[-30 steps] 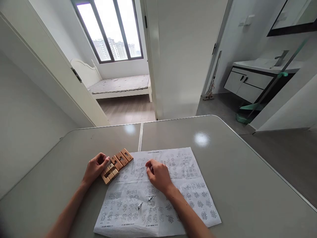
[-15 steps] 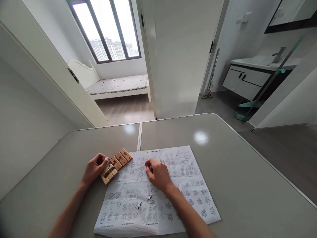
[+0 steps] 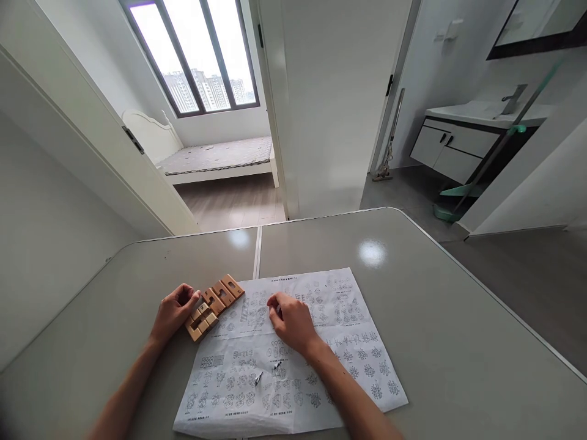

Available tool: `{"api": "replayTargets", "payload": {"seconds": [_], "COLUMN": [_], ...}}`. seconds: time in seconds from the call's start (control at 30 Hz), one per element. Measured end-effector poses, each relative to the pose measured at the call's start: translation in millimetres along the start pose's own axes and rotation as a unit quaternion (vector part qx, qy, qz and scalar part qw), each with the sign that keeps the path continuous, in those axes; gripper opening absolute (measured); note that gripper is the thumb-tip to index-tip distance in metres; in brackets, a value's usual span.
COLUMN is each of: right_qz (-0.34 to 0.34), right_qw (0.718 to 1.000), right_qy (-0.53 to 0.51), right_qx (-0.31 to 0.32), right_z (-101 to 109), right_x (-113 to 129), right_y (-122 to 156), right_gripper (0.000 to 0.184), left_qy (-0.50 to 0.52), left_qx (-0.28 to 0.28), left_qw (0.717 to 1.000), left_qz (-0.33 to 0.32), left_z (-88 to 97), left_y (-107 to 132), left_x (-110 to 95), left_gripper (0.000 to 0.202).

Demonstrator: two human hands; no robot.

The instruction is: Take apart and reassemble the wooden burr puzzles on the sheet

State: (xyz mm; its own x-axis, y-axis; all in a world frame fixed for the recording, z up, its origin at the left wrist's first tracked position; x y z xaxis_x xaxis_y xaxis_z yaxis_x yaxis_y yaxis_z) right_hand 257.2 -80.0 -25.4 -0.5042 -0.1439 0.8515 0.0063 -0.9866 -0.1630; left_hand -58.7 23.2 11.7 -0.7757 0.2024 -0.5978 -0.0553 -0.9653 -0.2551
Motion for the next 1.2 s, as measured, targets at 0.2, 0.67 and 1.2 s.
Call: {"api": "replayTargets", "payload": {"seconds": [0.2,0.67,1.2], "right_qz": [0.0,0.0,-0.001], "right_qw": [1.0,1.0,1.0], "right_qy": [0.001,0.001,-0.012], "right_qx": [0.0,0.003,-0.007], "right_z": [1,2,3], "right_x": [2,3,3], "right_y": [0,-1,-1], "right_gripper": [0.015,0.015,0.016], "left_qy": [-0.003,-0.126,-0.349], "left_qx": [-0.002,0.075,0.159], "left_qw": [1.0,0.978,0.906], "left_qz": [-0.005,-0.146,-0.178], "left_z": [-0.2,-19.8,-67.5], "left_y": [0,16,30], "left_x": [1,-41,-49], "left_gripper": [0.033,0.064,0.054]}}
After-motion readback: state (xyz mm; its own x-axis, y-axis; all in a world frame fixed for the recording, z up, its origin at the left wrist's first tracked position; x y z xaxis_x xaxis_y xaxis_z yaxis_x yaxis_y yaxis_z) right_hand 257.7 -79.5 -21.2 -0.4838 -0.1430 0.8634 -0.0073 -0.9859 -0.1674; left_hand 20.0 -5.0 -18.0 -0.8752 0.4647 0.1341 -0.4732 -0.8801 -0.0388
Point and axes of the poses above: each hand's wrist, its own y-axis away from the middle knuckle, its own z-axis out of the back of the hand, x = y × z, the point moved 4 cm from there along -y, towards the middle knuckle, and after that the axes turned 2 degrees about -z, right-handed, at the moved point
